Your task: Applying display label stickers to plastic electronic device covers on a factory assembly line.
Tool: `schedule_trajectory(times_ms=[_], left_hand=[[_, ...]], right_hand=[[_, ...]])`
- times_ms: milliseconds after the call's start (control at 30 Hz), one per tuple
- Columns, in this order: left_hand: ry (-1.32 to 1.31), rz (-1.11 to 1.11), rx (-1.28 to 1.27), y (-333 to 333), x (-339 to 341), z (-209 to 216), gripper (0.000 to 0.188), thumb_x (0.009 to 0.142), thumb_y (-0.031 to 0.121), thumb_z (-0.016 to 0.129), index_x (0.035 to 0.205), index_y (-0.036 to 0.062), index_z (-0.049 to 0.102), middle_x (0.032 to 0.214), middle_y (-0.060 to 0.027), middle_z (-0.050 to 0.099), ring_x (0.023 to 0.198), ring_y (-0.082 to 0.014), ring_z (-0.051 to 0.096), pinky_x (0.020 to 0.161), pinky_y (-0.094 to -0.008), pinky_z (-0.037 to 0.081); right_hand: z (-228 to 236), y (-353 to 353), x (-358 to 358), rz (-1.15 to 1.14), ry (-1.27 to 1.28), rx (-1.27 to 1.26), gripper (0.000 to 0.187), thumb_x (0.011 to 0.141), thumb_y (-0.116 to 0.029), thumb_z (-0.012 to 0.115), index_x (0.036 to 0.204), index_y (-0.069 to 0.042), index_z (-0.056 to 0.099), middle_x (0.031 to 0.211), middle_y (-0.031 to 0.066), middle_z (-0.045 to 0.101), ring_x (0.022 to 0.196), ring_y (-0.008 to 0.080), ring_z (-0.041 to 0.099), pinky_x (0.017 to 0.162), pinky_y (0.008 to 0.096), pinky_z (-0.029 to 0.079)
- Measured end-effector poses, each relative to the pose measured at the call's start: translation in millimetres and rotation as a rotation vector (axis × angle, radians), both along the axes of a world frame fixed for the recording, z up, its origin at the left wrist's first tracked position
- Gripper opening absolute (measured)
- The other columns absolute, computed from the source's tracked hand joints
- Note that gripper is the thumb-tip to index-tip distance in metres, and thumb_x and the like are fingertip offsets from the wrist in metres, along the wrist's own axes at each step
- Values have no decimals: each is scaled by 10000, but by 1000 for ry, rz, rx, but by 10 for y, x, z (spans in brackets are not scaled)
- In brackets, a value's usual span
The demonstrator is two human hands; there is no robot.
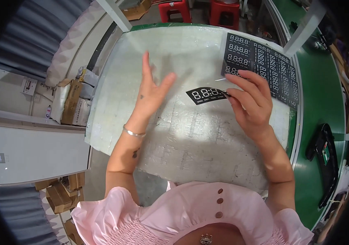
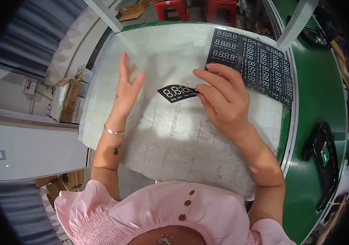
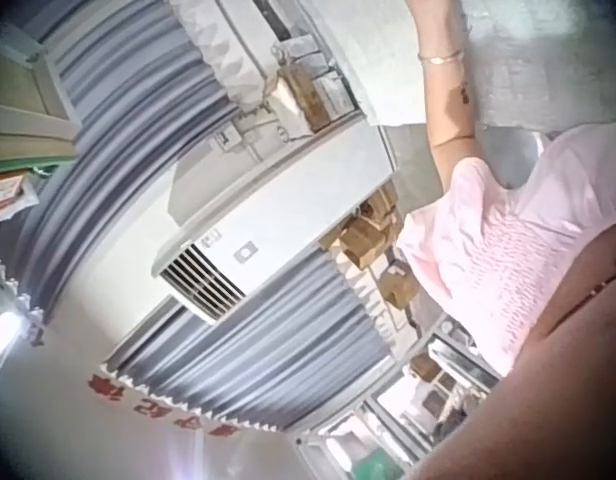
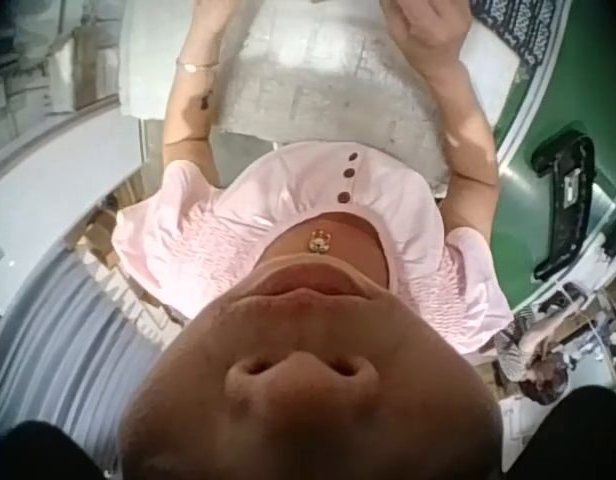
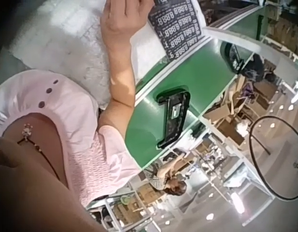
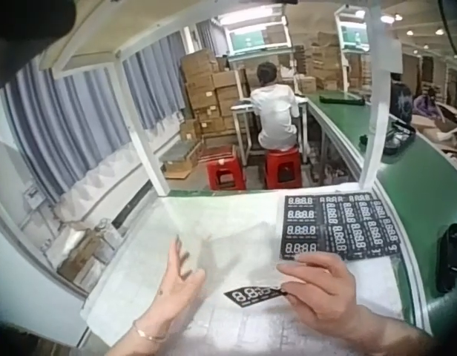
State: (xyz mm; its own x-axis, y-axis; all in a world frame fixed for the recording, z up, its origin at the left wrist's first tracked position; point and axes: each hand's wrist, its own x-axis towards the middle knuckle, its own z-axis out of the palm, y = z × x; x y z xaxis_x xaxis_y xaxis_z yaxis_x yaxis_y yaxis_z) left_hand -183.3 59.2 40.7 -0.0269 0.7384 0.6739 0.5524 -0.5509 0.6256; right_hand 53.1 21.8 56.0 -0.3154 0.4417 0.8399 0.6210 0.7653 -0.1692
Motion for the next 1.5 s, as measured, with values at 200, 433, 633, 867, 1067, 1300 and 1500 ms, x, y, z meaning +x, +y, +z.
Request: schedule_trajectory(times_ms=[200,433,633,867,1067,1300,1500], left_hand=[[-776,-687,-926,25,-73,-9,434,912,126,603,1304,30,444,1022,-127,674,893,-187,672,807,-262,543],[-669,-587,-733,1261,-1623,-273,574,913,42,582,1433,100,346,915,8,602,765,-26,555,649,-148,475],[17,180,-890,1465,-2064,-861,637,809,42,682,1381,115,411,1126,-95,585,995,-181,586,774,-284,491],[737,196,-6,1679,-1821,-902,525,816,144,662,1305,55,495,1381,-172,458,1323,-373,346,1081,-452,284],[346,-466,-189,579,291,-235,568,856,324,697,1268,-20,511,1230,-205,566,1063,-327,593,843,-398,518],[568,-1040,-27,31,1344,-353,460,882,164,654,1281,-7,501,1321,-235,461,1204,-344,474,939,-408,469],[610,-886,-116,-82,1360,-687,419,821,168,684,1190,-3,580,1291,-238,498,1153,-376,506,942,-415,457]], right_hand=[[-59,-165,-76,36,-1,-59,176,616,27,704,762,-14,616,1120,110,646,1030,325,577,754,355,525],[-223,-248,434,63,426,-406,88,754,-15,697,803,-17,624,1224,124,580,1115,293,523,910,363,457],[-795,-313,1063,90,1115,-911,109,890,-36,604,788,-3,588,1286,108,540,1070,163,550,923,300,458],[-1052,-163,1202,176,1335,-975,157,896,-201,647,962,-59,634,836,-23,583,793,64,539,718,243,468],[-1087,-40,1169,367,1612,-988,105,907,-203,637,964,-115,630,937,-59,604,886,51,541,773,247,459],[-943,-64,1633,242,1674,-818,84,908,-237,627,951,-166,635,883,-78,579,859,28,514,745,220,417],[-443,718,3017,75,1396,-597,679,824,-322,683,1377,-139,335,995,21,519,748,119,541,555,258,451]])
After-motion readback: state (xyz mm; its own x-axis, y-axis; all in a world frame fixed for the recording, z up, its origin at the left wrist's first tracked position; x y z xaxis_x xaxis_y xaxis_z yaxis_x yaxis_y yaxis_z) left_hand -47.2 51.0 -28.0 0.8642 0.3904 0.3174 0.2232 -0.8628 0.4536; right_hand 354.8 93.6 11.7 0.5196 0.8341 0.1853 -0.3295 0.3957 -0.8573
